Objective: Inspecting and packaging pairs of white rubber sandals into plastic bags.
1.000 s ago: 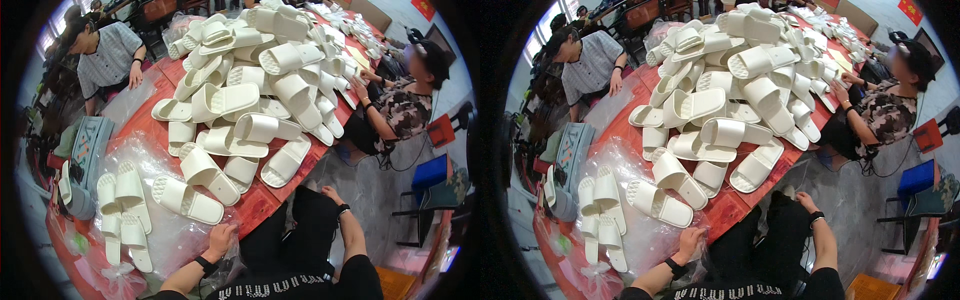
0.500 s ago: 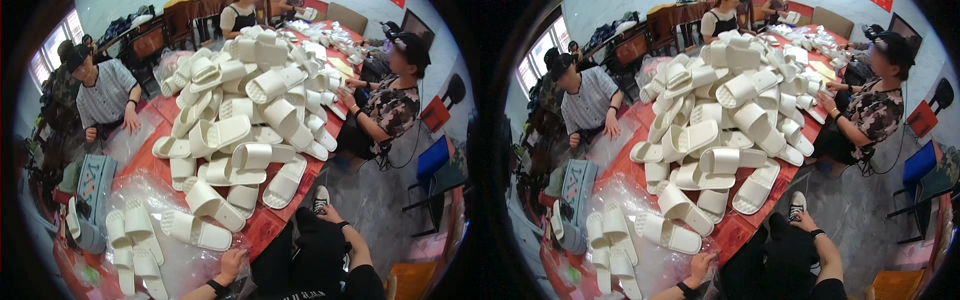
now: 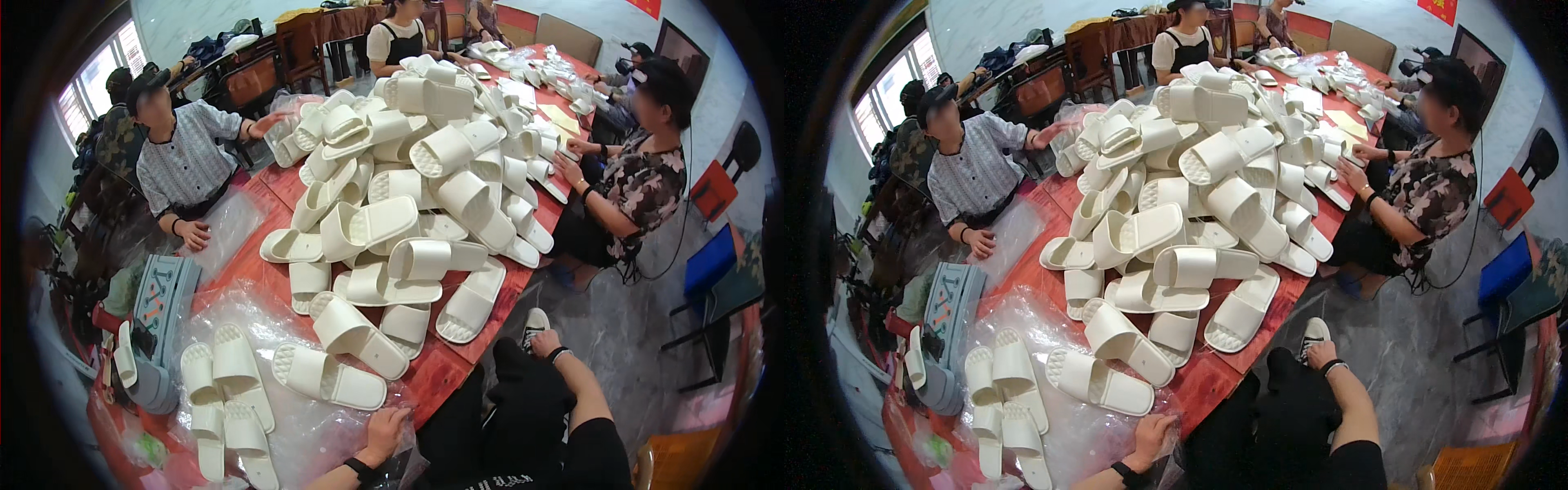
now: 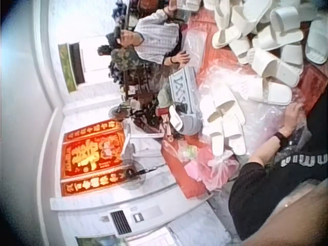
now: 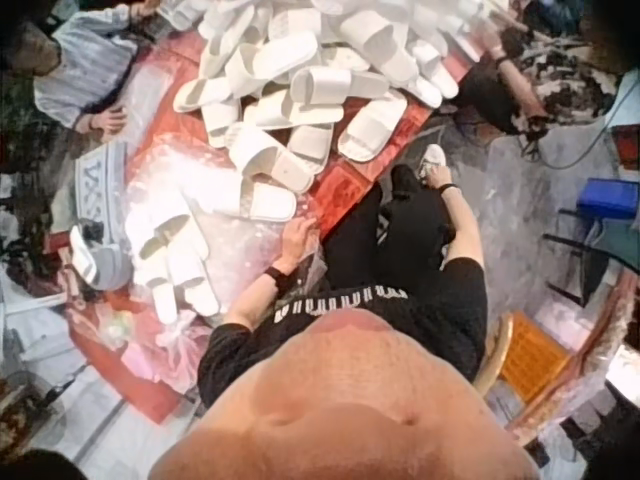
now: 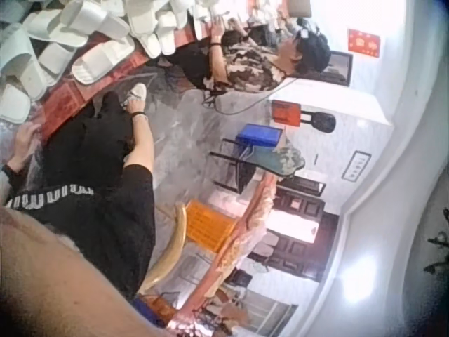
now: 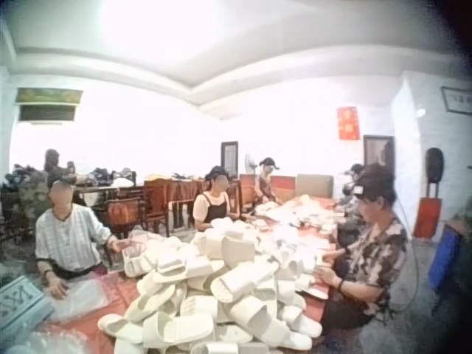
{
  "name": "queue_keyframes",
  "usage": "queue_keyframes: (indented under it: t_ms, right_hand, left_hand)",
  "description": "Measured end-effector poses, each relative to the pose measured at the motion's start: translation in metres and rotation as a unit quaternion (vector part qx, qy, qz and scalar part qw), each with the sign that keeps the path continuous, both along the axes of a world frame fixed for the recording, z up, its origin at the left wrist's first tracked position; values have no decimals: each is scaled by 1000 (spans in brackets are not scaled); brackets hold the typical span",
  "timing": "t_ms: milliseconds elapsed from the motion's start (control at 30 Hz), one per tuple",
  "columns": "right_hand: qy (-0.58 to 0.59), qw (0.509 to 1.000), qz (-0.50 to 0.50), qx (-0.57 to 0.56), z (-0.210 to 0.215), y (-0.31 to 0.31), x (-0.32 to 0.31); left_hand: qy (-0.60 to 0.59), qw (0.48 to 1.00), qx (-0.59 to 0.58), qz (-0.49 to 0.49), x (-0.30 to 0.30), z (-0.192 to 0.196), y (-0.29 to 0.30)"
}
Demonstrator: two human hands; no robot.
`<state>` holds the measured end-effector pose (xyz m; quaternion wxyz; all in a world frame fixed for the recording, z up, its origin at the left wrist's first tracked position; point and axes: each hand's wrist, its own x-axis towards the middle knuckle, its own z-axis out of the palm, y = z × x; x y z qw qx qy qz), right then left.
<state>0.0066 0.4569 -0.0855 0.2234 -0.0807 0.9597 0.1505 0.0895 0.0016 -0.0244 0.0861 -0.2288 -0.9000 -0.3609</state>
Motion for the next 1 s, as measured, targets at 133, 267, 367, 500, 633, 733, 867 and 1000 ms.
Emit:
queue_keyframes:
  t_ms: [133,267,367,500,633,733,867,1000]
  right_hand:
    - [-136,981,95,-99,5,3,-8]
    - [-115,975,108,-159,-9,15,9]
    - [-133,970,133,-157,10,-3,-15]
    - [-158,967,138,-148,-22,9,-31]
    - [-132,971,-9,-201,-42,-7,-43]
    - [-184,939,-151,-246,-58,20,-31]
    - [-143,916,-209,-311,-49,42,-4]
    - [-196,844,-383,-319,-48,44,20]
  left_hand:
    - [-9,1000,1,6,3,-3,-2]
    - [-16,1000,-15,-2,1,-3,0]
    - [-16,1000,-24,4,5,-5,-4]
    - [-7,999,-31,-16,5,-13,-3]
    - [-16,999,-38,-8,5,-9,-2]
    - [-9,1000,-20,-8,4,-5,0]
    - [-17,1000,-22,-5,-2,-2,-1]
    - [-17,1000,-27,-2,-5,3,1]
